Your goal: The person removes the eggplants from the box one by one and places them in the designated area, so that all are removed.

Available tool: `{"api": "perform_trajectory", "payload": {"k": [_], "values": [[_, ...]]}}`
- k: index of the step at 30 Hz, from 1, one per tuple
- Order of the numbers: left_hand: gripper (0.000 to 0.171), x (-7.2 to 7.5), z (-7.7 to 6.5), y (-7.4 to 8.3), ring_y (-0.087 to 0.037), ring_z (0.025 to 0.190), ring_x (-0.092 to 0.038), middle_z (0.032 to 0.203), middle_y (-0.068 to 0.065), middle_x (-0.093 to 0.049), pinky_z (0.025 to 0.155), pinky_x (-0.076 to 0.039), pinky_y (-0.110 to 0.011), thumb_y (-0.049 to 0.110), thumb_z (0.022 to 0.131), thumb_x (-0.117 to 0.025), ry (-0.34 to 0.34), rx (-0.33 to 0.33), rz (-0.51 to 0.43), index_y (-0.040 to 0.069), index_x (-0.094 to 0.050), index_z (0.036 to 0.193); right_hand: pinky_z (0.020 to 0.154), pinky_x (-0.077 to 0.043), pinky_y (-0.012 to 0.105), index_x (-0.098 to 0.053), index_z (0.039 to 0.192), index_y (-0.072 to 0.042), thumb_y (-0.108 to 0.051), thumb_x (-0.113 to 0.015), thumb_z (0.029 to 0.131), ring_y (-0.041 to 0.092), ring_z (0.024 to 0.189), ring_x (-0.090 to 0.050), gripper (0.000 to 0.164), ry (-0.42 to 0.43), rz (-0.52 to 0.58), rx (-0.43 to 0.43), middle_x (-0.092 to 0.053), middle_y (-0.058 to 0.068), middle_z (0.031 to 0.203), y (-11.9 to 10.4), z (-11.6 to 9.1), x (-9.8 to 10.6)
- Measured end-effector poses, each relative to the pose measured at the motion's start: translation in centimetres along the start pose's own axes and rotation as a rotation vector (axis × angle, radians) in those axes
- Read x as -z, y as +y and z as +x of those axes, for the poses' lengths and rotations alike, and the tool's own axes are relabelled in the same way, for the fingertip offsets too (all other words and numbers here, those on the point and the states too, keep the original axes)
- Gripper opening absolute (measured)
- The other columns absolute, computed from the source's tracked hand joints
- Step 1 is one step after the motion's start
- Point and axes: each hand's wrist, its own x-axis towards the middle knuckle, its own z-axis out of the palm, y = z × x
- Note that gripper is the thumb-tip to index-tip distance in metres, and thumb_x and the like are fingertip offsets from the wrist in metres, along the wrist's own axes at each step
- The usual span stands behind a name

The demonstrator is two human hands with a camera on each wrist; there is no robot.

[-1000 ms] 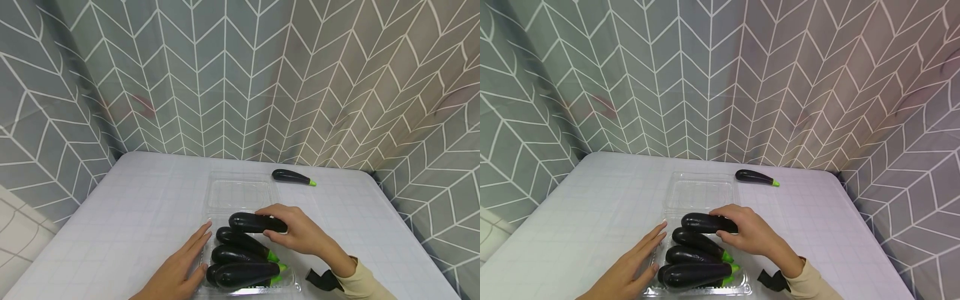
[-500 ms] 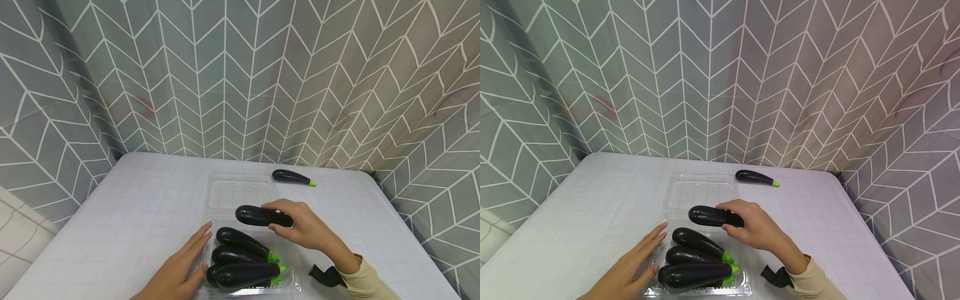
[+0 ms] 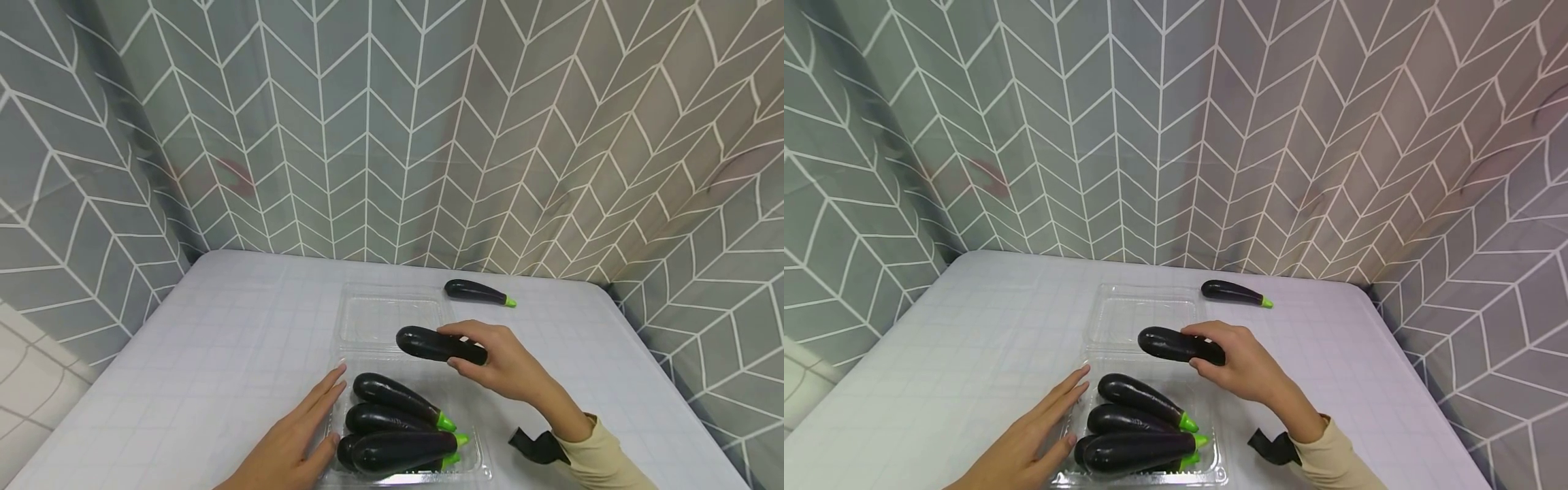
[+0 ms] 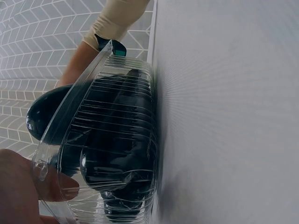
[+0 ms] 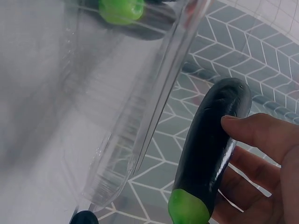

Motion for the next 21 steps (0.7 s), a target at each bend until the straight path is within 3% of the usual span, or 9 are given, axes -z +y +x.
{"api": "perform_trajectory", "payload": {"k": [21], "values": [[0.069,-0.1,-0.1,0.0,-0.014,0.148,-0.037,0.170,0.006,-0.024,0.104,-0.049,-0.047,0.012,0.091,-0.072,0.005,0.003,0.010,-0.002,-0.046,0.154,0.076,-0.061,0.035,-0.071,0.127,-0.005,0.000,-0.082,0.085,0.018,0.104,-0.070,0.044,0.047,-0.079,-0.039,-0.073,0.005,0.122,2.3,0.0,1.4]]}}
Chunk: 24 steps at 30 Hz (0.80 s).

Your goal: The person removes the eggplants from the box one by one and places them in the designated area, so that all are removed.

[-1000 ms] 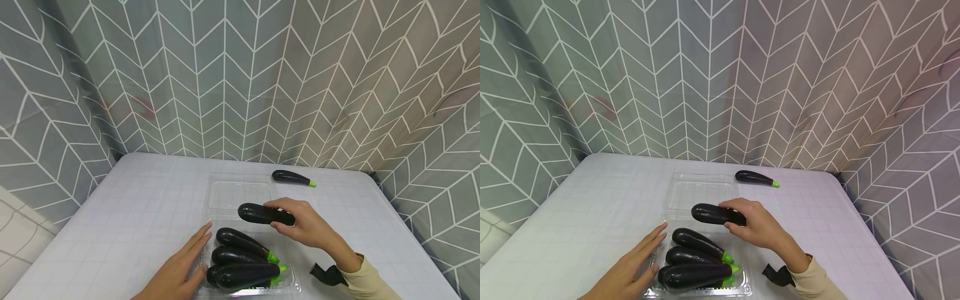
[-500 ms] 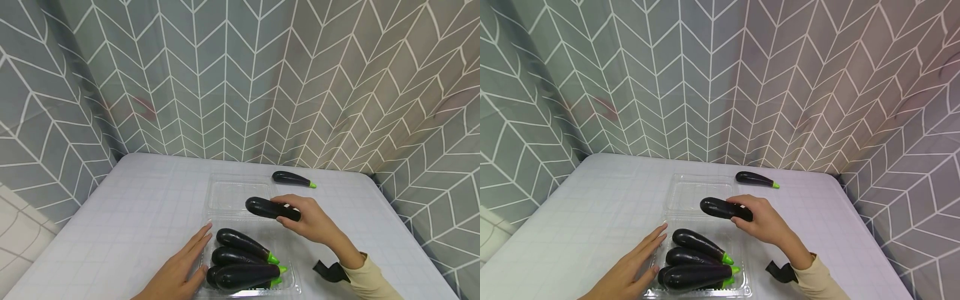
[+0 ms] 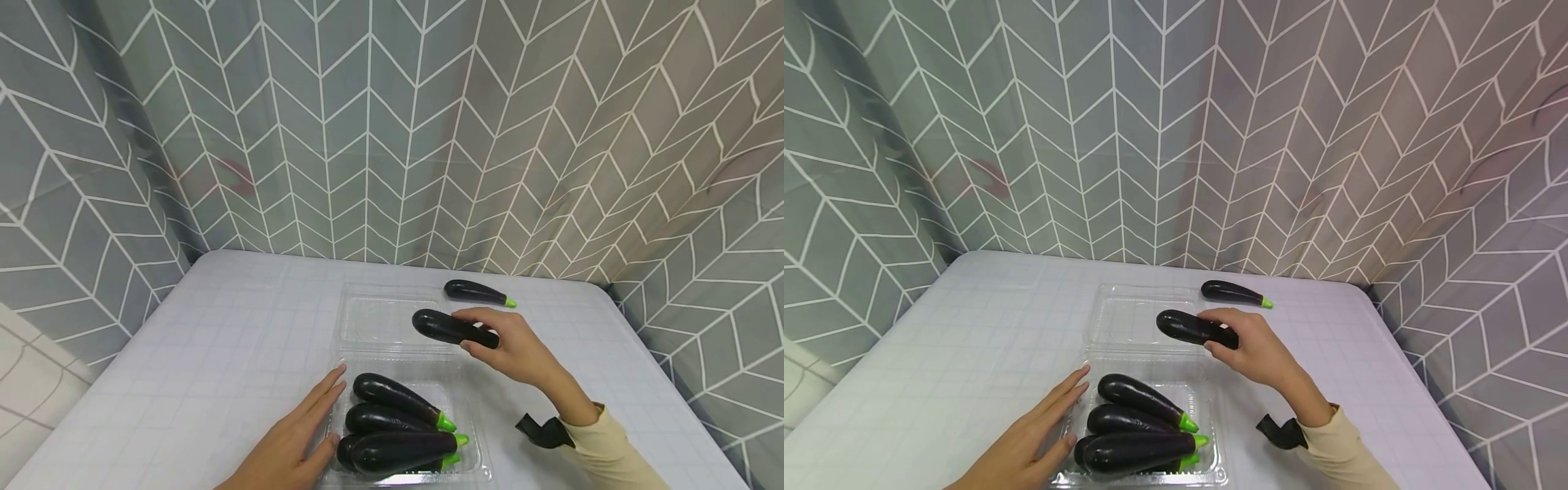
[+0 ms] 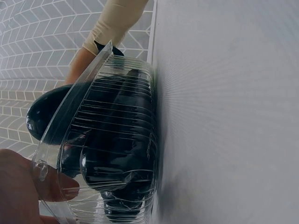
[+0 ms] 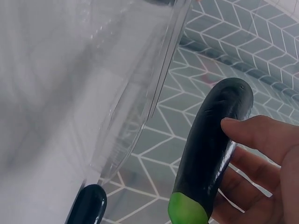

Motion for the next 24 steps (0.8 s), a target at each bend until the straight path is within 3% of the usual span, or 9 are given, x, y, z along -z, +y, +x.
{"api": "perform_trajectory", "payload": {"k": [16,24], "values": [[0.070,-0.2,-0.1,-0.2,-0.015,0.148,-0.037,0.171,0.007,-0.023,0.105,-0.048,-0.048,0.013,0.091,-0.073,-0.015,0.017,-0.018,-0.002,-0.046,0.154,0.078,-0.060,0.039,-0.071,0.127,-0.005,-0.002,-0.082,0.086,0.021,0.099,-0.070,0.042,0.012,-0.057,-0.109,-0.073,0.008,0.122,2.8,-0.2,0.5],[0.068,-0.2,-0.1,-0.2,-0.017,0.147,-0.038,0.170,0.002,-0.027,0.104,-0.048,-0.048,0.012,0.090,-0.073,-0.011,0.015,-0.034,-0.003,-0.048,0.152,0.076,-0.058,0.041,-0.072,0.127,-0.006,-0.003,-0.081,0.087,0.023,0.097,-0.069,0.041,0.017,-0.077,-0.141,-0.073,0.009,0.119,3.6,-0.2,0.8]]}}
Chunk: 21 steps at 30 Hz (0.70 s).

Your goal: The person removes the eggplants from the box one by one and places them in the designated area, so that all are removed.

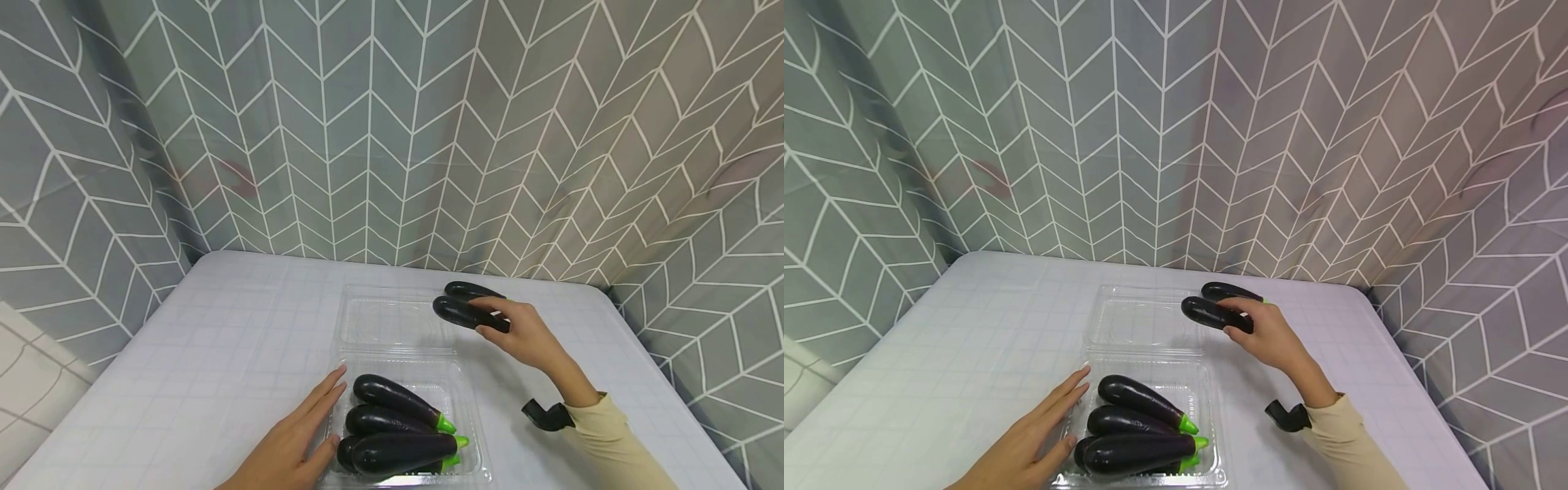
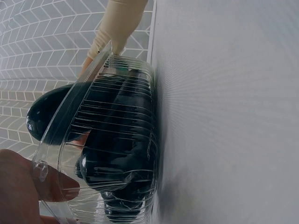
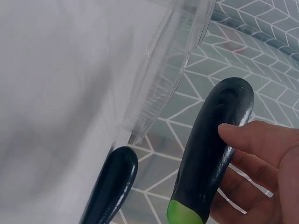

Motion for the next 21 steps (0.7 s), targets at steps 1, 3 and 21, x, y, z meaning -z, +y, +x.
{"api": "perform_trajectory", "payload": {"k": [1,3,21], "values": [[0.068,0.0,0.0,0.0,-0.017,0.147,-0.038,0.170,0.001,-0.028,0.104,-0.048,-0.049,0.012,0.090,-0.073,-0.004,0.005,-0.005,-0.003,-0.048,0.152,0.075,-0.058,0.041,-0.072,0.127,-0.006,-0.003,-0.081,0.087,0.023,0.096,-0.069,0.041,0.002,-0.001,-0.002,-0.073,0.009,0.119,0.1,0.0,0.0],[0.068,0.0,0.1,0.0,-0.016,0.148,-0.038,0.169,-0.001,-0.029,0.105,-0.047,-0.049,0.012,0.090,-0.073,-0.012,0.017,-0.014,-0.003,-0.048,0.152,0.075,-0.058,0.042,-0.072,0.127,-0.006,-0.002,-0.081,0.087,0.023,0.096,-0.069,0.041,0.007,-0.005,-0.005,-0.073,0.009,0.119,0.3,0.0,0.1],[0.067,0.1,0.1,0.2,-0.016,0.148,-0.037,0.169,0.000,-0.029,0.106,-0.046,-0.049,0.012,0.092,-0.072,-0.029,0.039,-0.037,-0.002,-0.047,0.153,0.083,-0.054,0.052,-0.071,0.130,-0.005,-0.002,-0.079,0.090,0.032,0.105,-0.068,0.041,-0.006,-0.031,-0.091,-0.072,0.015,0.124,2.0,0.2,0.5]]}}
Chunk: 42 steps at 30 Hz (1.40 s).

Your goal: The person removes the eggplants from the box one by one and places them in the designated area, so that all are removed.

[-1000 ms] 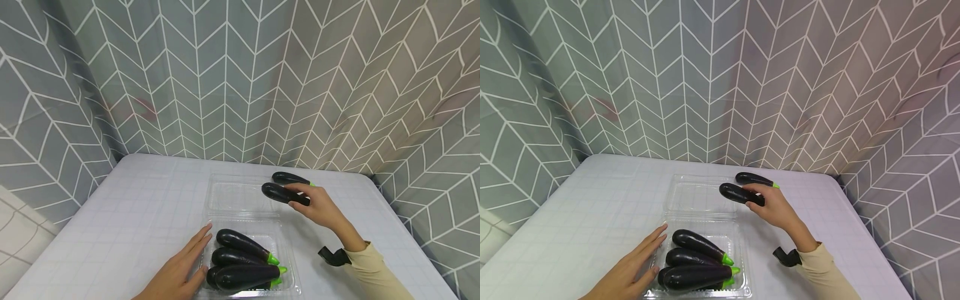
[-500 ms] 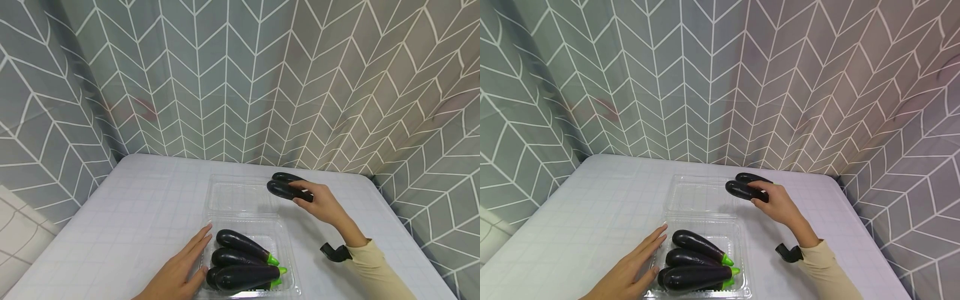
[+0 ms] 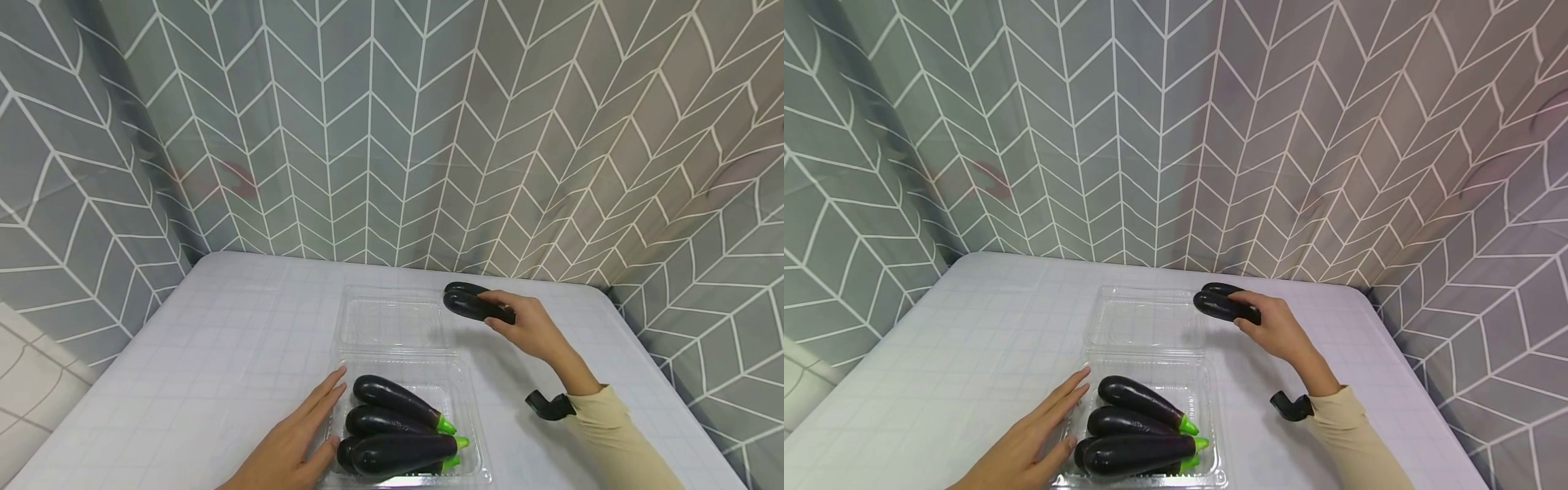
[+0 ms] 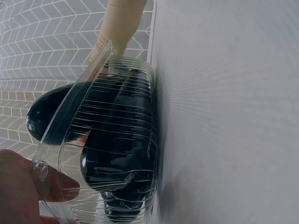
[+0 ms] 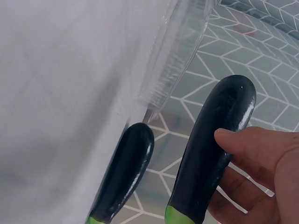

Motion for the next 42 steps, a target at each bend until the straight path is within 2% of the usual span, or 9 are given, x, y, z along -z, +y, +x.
{"api": "perform_trajectory", "payload": {"k": [12,17,28,34,42], "values": [[0.067,-0.2,0.1,-0.1,-0.016,0.148,-0.038,0.170,0.004,-0.027,0.106,-0.046,-0.049,0.012,0.093,-0.071,-0.007,0.024,-0.010,-0.001,-0.047,0.154,0.087,-0.055,0.055,-0.070,0.130,-0.004,-0.001,-0.078,0.091,0.036,0.109,-0.068,0.040,-0.012,0.025,-0.048,-0.072,0.015,0.123,1.4,0.3,-0.2],[0.067,-0.2,0.1,-0.2,-0.016,0.148,-0.038,0.170,0.007,-0.025,0.106,-0.047,-0.049,0.012,0.092,-0.072,-0.001,0.005,0.005,-0.001,-0.048,0.153,0.087,-0.054,0.055,-0.070,0.130,-0.004,-0.002,-0.079,0.091,0.035,0.108,-0.068,0.040,-0.008,0.019,-0.064,-0.072,0.015,0.123,1.7,0.4,-0.2],[0.068,-0.1,0.0,-0.2,-0.015,0.149,-0.036,0.170,0.007,-0.024,0.106,-0.047,-0.048,0.012,0.092,-0.072,0.004,-0.010,0.013,-0.001,-0.046,0.154,0.088,-0.052,0.055,-0.071,0.127,-0.004,0.001,-0.079,0.088,0.037,0.106,-0.067,0.040,0.011,-0.003,-0.088,-0.073,0.016,0.120,2.9,0.7,-0.5],[0.067,-0.1,0.1,-0.2,-0.015,0.148,-0.038,0.170,0.003,-0.027,0.105,-0.047,-0.049,0.013,0.093,-0.071,-0.006,0.016,0.009,-0.001,-0.047,0.154,0.087,-0.052,0.056,-0.071,0.127,-0.003,0.001,-0.079,0.088,0.038,0.104,-0.067,0.040,0.009,-0.023,-0.110,-0.072,0.017,0.120,3.4,0.8,-0.7],[0.067,-0.1,0.0,-0.2,-0.016,0.147,-0.039,0.169,0.001,-0.029,0.105,-0.047,-0.049,0.012,0.092,-0.071,0.000,0.007,0.009,-0.002,-0.048,0.153,0.093,-0.049,0.061,-0.070,0.126,-0.001,0.001,-0.079,0.087,0.045,0.112,-0.065,0.040,-0.002,-0.051,-0.125,-0.071,0.021,0.122,3.7,1.0,-1.1]]}}
